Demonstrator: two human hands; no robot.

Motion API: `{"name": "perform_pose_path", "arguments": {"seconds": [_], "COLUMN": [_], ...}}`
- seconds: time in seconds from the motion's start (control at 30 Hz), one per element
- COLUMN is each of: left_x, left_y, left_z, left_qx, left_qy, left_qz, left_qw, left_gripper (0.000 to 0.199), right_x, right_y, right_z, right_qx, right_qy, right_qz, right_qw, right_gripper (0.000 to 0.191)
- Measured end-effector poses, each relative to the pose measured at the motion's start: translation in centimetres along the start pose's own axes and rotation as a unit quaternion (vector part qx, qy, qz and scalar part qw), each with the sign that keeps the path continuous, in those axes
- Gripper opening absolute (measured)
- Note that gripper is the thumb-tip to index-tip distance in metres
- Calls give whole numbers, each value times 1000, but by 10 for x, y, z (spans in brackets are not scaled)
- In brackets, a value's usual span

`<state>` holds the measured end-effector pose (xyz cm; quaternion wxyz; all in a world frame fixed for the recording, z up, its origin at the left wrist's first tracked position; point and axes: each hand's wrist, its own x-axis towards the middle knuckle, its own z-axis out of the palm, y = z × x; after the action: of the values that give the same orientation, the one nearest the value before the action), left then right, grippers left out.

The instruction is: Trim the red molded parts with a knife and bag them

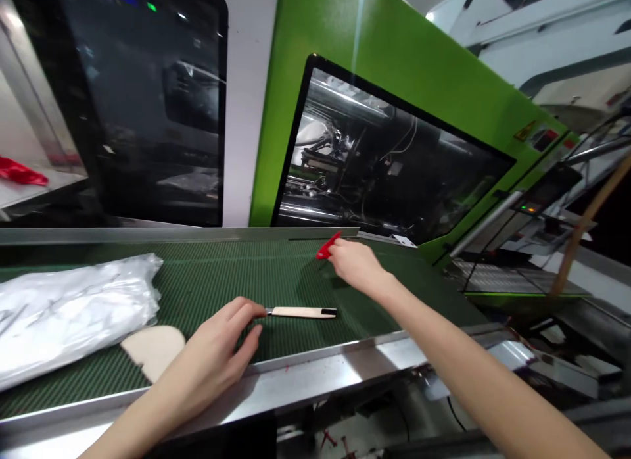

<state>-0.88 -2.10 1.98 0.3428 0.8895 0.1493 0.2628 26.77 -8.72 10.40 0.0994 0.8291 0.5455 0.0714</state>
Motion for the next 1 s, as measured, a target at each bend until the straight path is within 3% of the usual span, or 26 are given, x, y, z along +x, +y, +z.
{"name": "perform_pose_path", "arguments": {"seconds": [0.13,0.23,0.33,0.53,0.63,0.7,0.8,0.93,1.0], "left_x": [-7,-25,-52,-90,-95,-99,-110,-131,-140], "left_y": [4,6,6,5,4,5,11,27,34], "left_z": [-1,-8,-22,-57,-70,-80,-95,-106,-103], "left_qx": [-6,-26,-56,-82,-76,-65,-33,59,4], "left_qy": [44,81,119,190,217,240,276,249,267], "left_qz": [20,24,-2,-70,-74,-74,-64,3,-18], "left_qw": [999,996,991,976,970,966,958,967,963], "left_gripper": [22,22,20,16,16,16,22,53,59], "right_x": [6,10,13,23,18,1,-40,-97,-120], "right_y": [-91,-134,-157,-173,-182,-190,-198,-201,-204], "right_z": [-6,-3,5,13,1,-12,-24,-20,-14], "right_qx": [36,60,102,273,392,478,592,689,718], "right_qy": [26,48,71,98,118,118,68,-14,-31], "right_qz": [-96,-116,-106,-55,-79,-125,-205,-262,-267], "right_qw": [994,990,987,955,909,861,777,675,642], "right_gripper": [25,24,25,27,28,29,31,26,24]}}
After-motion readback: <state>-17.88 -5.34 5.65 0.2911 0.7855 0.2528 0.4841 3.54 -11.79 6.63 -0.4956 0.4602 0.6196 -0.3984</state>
